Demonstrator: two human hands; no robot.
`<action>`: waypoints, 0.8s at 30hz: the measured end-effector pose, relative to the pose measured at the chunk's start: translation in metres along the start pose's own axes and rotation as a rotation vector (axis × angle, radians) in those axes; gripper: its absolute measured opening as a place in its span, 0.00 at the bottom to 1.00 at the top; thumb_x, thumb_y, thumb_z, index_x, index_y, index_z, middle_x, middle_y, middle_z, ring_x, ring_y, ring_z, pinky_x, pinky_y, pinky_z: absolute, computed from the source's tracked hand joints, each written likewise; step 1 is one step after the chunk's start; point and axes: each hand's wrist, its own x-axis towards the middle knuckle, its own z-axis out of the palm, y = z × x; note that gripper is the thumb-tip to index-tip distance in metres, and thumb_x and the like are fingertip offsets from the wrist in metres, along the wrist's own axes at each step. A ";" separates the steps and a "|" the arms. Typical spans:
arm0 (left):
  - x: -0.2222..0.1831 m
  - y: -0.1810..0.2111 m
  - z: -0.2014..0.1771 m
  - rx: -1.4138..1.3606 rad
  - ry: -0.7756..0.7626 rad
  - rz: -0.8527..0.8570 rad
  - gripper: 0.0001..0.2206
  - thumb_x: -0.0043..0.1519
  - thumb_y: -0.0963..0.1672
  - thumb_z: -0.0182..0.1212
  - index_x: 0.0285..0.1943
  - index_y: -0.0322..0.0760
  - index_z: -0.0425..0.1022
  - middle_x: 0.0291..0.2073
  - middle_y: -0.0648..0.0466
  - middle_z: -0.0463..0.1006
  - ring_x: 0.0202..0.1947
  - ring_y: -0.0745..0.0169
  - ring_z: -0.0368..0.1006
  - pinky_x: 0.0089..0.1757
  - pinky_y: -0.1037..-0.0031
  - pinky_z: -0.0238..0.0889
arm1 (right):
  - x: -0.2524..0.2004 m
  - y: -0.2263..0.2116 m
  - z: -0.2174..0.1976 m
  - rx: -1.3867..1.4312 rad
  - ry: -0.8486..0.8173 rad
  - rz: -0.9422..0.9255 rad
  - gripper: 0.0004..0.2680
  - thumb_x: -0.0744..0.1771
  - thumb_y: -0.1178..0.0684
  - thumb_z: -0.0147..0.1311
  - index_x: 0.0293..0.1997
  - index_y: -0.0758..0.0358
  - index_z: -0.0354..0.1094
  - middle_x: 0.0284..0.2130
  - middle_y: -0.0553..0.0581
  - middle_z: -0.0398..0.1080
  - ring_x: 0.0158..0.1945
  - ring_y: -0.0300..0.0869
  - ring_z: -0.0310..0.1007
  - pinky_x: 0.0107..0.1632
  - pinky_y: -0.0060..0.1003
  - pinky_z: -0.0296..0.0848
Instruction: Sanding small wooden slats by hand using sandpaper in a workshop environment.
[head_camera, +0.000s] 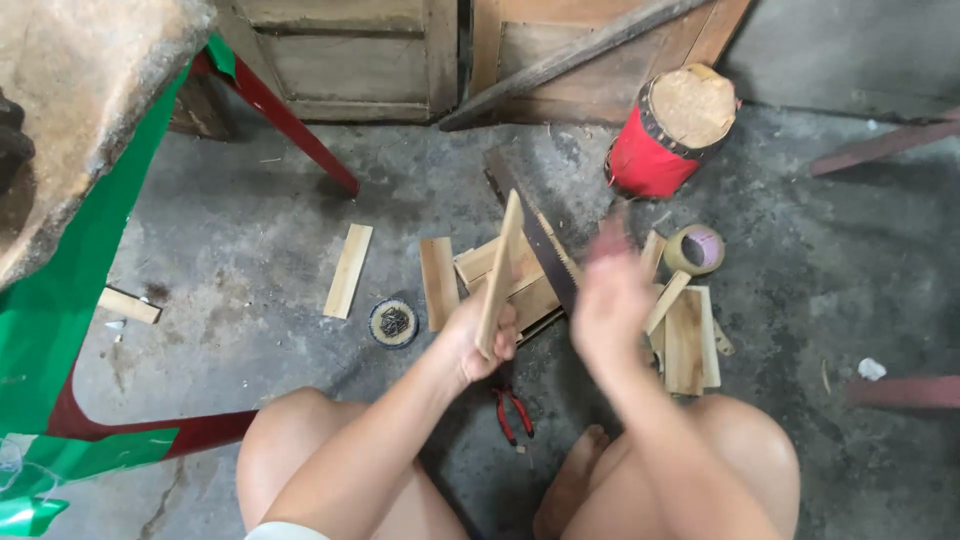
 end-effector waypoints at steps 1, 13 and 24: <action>0.012 -0.020 -0.009 -0.003 -0.005 0.006 0.18 0.70 0.53 0.44 0.63 0.47 0.69 0.18 0.60 0.57 0.09 0.72 0.60 0.14 0.82 0.61 | 0.003 -0.037 0.004 0.000 0.000 -0.008 0.04 0.72 0.59 0.48 0.41 0.63 0.69 0.37 0.62 0.67 0.37 0.53 0.73 0.45 0.42 0.71; 0.034 0.026 -0.056 0.008 0.321 0.412 0.14 0.74 0.47 0.45 0.61 0.35 0.64 0.47 0.42 0.76 0.42 0.50 0.81 0.39 0.59 0.79 | 0.063 -0.061 -0.082 0.150 -0.112 0.724 0.10 0.67 0.64 0.48 0.48 0.60 0.76 0.34 0.52 0.74 0.40 0.34 0.70 0.48 0.34 0.71; 0.086 0.012 -0.082 0.657 0.646 0.878 0.08 0.68 0.45 0.59 0.54 0.51 0.79 0.35 0.52 0.83 0.39 0.61 0.79 0.41 0.66 0.76 | 0.063 -0.082 -0.093 -0.267 -0.481 0.428 0.16 0.64 0.61 0.49 0.57 0.55 0.75 0.42 0.64 0.77 0.51 0.61 0.75 0.55 0.53 0.72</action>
